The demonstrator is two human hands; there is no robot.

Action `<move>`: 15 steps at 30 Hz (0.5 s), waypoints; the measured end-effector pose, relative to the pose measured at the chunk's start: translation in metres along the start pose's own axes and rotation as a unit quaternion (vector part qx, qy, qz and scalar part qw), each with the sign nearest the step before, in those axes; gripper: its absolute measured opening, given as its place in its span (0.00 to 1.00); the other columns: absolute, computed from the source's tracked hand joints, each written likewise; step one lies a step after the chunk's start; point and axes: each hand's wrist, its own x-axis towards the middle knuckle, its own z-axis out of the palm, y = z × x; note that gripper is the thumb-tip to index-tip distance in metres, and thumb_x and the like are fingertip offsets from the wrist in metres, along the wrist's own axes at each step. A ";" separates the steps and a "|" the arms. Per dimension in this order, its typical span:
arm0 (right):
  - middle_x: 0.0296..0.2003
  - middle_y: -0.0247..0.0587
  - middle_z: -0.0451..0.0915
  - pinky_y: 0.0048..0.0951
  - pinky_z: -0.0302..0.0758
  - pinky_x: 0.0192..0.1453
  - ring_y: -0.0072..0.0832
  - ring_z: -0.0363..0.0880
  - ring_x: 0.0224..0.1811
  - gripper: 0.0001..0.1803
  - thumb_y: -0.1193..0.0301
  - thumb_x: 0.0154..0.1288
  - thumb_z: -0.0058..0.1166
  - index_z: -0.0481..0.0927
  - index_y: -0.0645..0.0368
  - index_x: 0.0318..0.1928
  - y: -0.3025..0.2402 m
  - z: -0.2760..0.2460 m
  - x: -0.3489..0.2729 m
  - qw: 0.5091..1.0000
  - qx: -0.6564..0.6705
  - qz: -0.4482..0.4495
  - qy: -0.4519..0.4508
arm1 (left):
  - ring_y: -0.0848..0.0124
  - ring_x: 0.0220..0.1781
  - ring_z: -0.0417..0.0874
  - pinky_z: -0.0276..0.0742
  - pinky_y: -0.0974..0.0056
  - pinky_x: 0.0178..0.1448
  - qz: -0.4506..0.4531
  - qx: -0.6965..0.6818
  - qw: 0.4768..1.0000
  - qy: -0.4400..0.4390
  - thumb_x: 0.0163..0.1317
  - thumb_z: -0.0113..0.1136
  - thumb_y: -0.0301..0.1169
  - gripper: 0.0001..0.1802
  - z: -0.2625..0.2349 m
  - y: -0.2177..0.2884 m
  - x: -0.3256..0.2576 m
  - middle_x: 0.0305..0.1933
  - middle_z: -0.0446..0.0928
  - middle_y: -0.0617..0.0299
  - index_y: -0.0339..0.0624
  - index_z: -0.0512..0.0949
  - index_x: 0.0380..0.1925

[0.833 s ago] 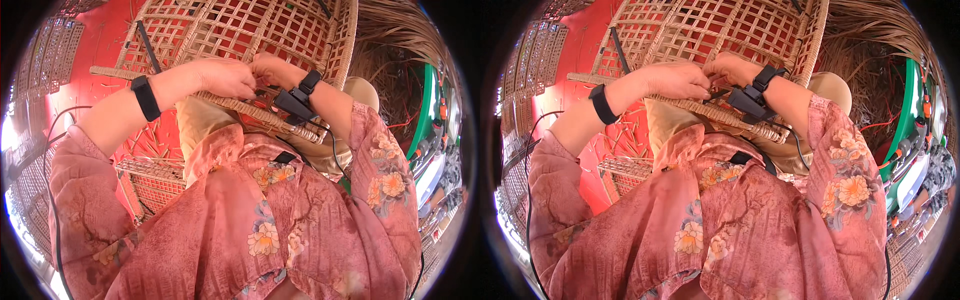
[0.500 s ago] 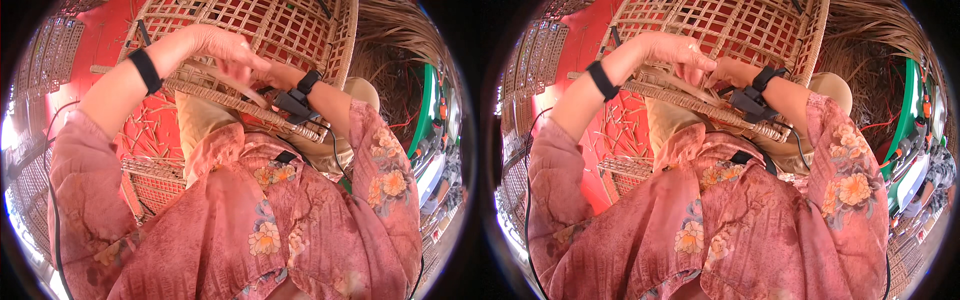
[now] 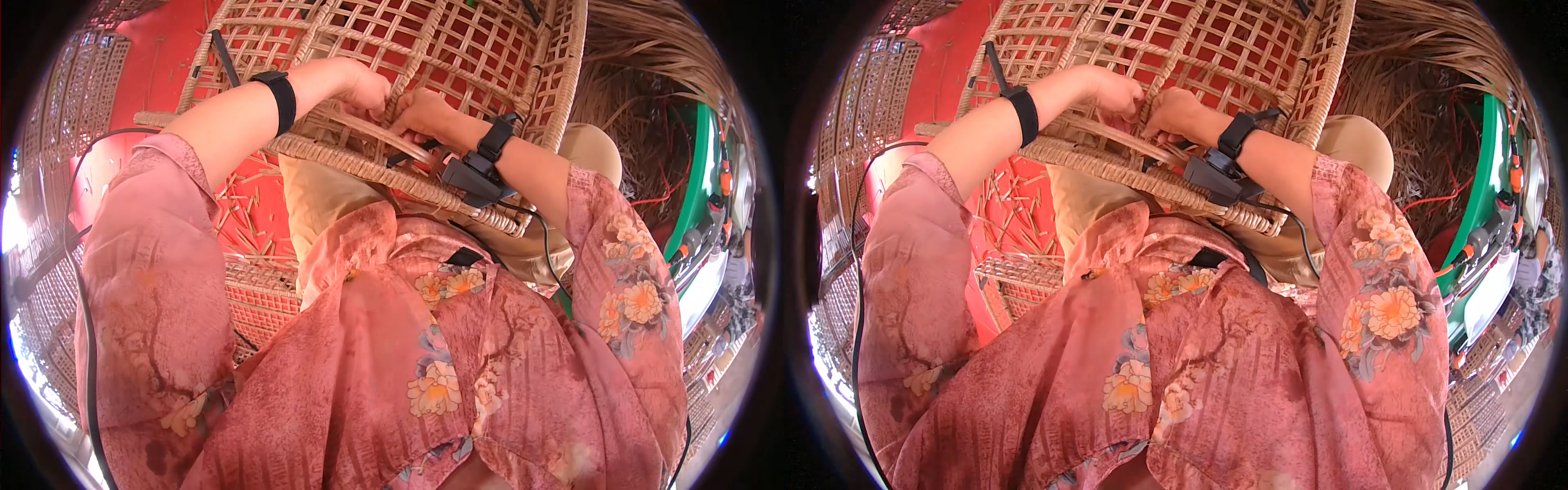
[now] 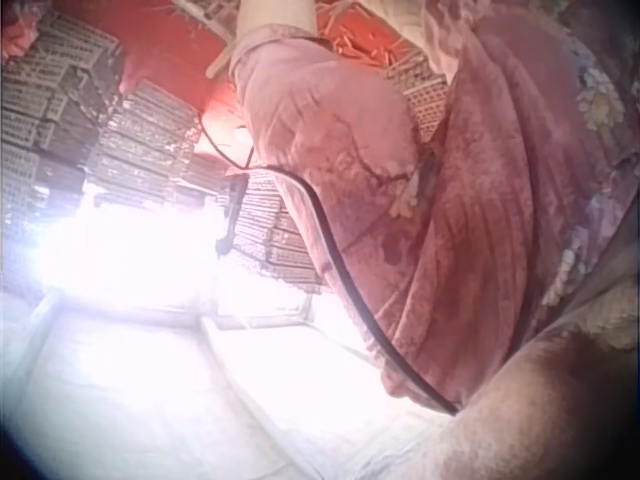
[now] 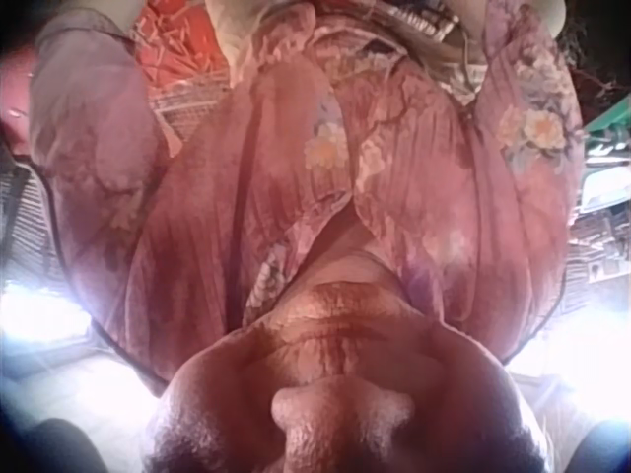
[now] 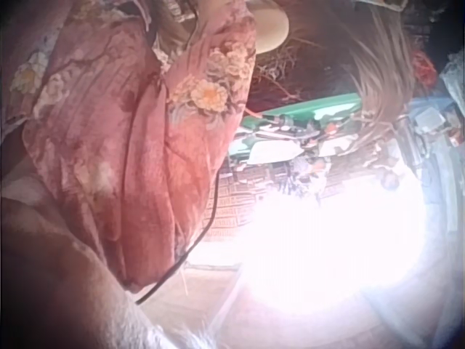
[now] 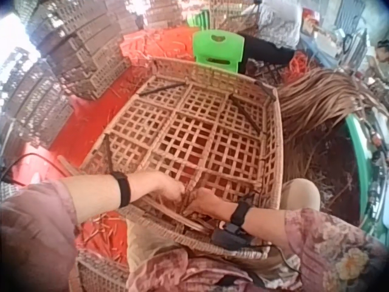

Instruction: The person is weaving a bamboo chair or large basket using bamboo strips.

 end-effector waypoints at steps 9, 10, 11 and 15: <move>0.29 0.40 0.82 0.21 0.81 0.31 0.24 0.82 0.27 0.08 0.72 0.57 0.59 0.78 0.64 0.34 -0.004 -0.002 -0.003 0.996 0.042 0.052 -0.052 | 0.73 0.33 0.83 0.78 0.69 0.32 0.018 -0.141 0.990 0.016 0.51 0.58 0.26 0.10 0.009 -0.003 0.002 0.31 0.81 0.60 0.37 0.79 0.36; 0.30 0.40 0.82 0.21 0.81 0.32 0.22 0.82 0.28 0.10 0.71 0.56 0.61 0.79 0.65 0.34 0.004 -0.005 0.001 0.996 0.050 0.020 -0.076 | 0.74 0.31 0.83 0.77 0.70 0.31 0.016 -0.142 0.989 0.019 0.51 0.58 0.26 0.11 0.008 -0.001 0.001 0.30 0.81 0.60 0.37 0.79 0.35; 0.31 0.39 0.82 0.21 0.80 0.32 0.21 0.82 0.30 0.11 0.70 0.54 0.63 0.81 0.65 0.33 0.015 -0.009 0.007 0.993 0.058 -0.011 -0.100 | 0.75 0.30 0.82 0.77 0.71 0.31 0.015 -0.143 0.989 0.022 0.50 0.58 0.25 0.11 0.007 0.002 0.001 0.29 0.81 0.61 0.37 0.79 0.35; 0.37 0.38 0.81 0.21 0.80 0.36 0.21 0.81 0.33 0.15 0.68 0.54 0.64 0.81 0.65 0.39 0.000 -0.001 0.000 0.975 0.188 0.083 -0.086 | 0.76 0.27 0.82 0.77 0.72 0.30 0.025 -0.170 0.985 0.028 0.48 0.58 0.24 0.12 0.009 -0.009 0.003 0.29 0.81 0.61 0.36 0.80 0.35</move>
